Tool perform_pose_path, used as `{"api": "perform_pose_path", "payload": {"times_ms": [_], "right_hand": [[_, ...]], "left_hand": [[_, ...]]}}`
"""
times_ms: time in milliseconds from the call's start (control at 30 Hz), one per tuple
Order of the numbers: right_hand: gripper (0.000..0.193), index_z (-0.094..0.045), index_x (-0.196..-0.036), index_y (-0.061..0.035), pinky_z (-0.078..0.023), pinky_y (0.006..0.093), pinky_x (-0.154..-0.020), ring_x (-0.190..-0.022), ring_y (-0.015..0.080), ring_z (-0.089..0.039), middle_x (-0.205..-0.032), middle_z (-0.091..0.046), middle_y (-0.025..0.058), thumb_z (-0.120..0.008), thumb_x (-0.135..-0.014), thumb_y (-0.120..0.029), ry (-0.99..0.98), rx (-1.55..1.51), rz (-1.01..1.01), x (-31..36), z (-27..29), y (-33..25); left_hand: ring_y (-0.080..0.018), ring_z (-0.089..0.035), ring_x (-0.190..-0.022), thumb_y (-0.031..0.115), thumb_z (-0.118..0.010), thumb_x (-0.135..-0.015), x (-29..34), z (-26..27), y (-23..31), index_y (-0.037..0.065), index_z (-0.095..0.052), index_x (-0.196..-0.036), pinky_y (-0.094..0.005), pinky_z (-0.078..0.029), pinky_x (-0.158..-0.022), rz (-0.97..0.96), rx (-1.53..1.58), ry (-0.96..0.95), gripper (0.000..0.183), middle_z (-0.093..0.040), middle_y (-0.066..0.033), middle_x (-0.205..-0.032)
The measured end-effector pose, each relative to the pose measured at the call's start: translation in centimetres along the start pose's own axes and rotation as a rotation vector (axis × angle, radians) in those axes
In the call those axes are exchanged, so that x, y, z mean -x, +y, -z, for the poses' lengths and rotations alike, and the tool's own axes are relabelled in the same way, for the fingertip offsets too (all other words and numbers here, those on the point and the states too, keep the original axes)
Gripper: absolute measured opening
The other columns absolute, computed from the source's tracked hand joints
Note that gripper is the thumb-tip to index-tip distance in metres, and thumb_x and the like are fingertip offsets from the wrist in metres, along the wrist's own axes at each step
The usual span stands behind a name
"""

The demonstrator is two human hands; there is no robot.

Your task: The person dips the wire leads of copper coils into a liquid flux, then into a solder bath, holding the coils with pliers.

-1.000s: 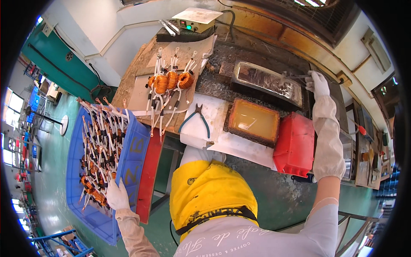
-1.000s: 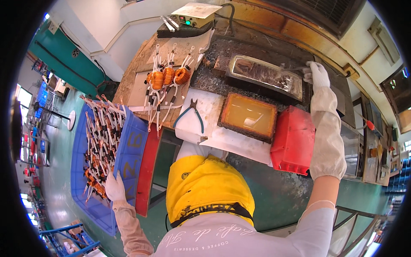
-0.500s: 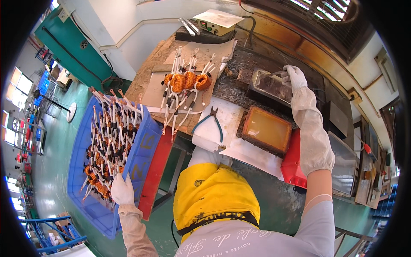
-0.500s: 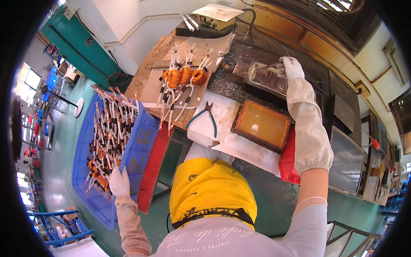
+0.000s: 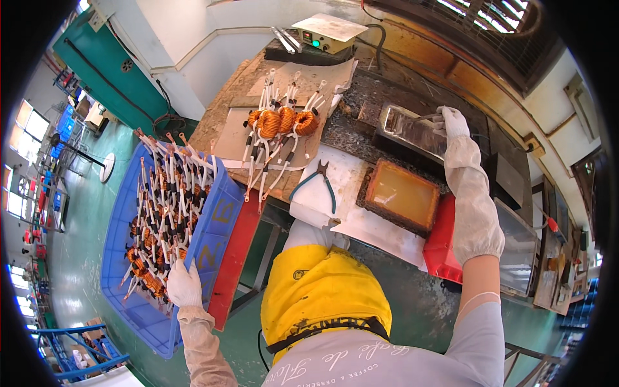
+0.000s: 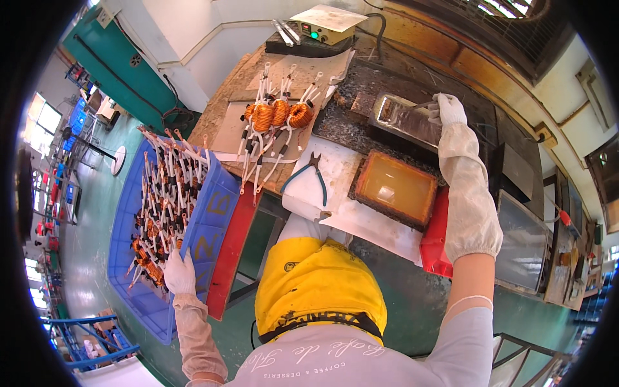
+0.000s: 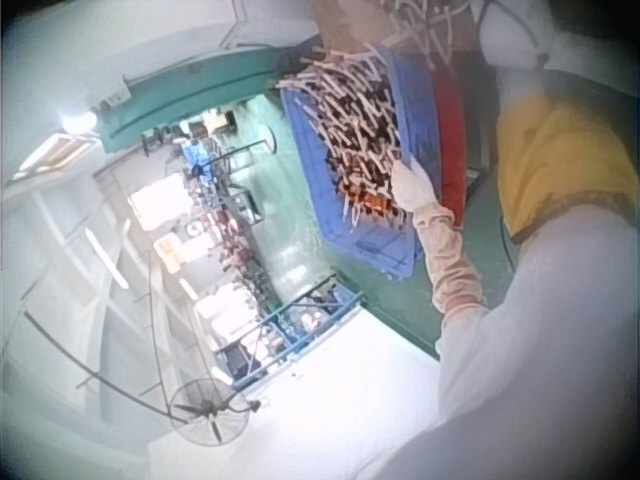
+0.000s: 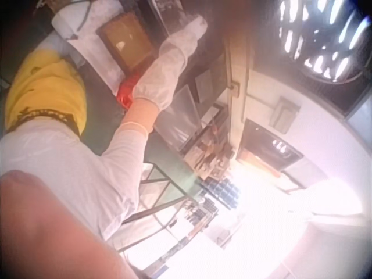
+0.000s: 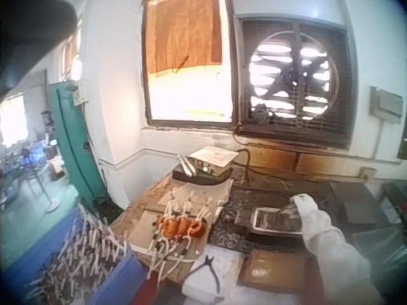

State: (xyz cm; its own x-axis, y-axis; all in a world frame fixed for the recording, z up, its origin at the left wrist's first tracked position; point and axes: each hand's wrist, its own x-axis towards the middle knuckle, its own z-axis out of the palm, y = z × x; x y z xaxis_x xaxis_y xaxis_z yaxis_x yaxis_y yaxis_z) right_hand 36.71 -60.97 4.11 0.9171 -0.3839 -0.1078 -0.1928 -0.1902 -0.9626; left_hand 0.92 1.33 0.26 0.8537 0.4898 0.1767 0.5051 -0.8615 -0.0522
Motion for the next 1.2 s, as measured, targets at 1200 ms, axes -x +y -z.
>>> {"api": "perform_pose_path", "payload": {"times_ms": [1200], "right_hand": [[0.022,-0.055,-0.103,-0.0071,-0.05,0.0271,-0.048,-0.053,0.0094,-0.052,-0.077,-0.059,0.0051,-0.049,-0.099,-0.027,0.24,-0.145,-0.071,1.0,19.3,7.7]], "left_hand": [[-0.0378,-0.063,-0.08,0.037,-0.055,-0.092,0.1,-0.3,-0.2,0.004,-0.06,-0.092,-0.047,-0.05,-0.069,0.006,-0.019,0.002,0.033,-0.065,-0.0174,-0.088]]}}
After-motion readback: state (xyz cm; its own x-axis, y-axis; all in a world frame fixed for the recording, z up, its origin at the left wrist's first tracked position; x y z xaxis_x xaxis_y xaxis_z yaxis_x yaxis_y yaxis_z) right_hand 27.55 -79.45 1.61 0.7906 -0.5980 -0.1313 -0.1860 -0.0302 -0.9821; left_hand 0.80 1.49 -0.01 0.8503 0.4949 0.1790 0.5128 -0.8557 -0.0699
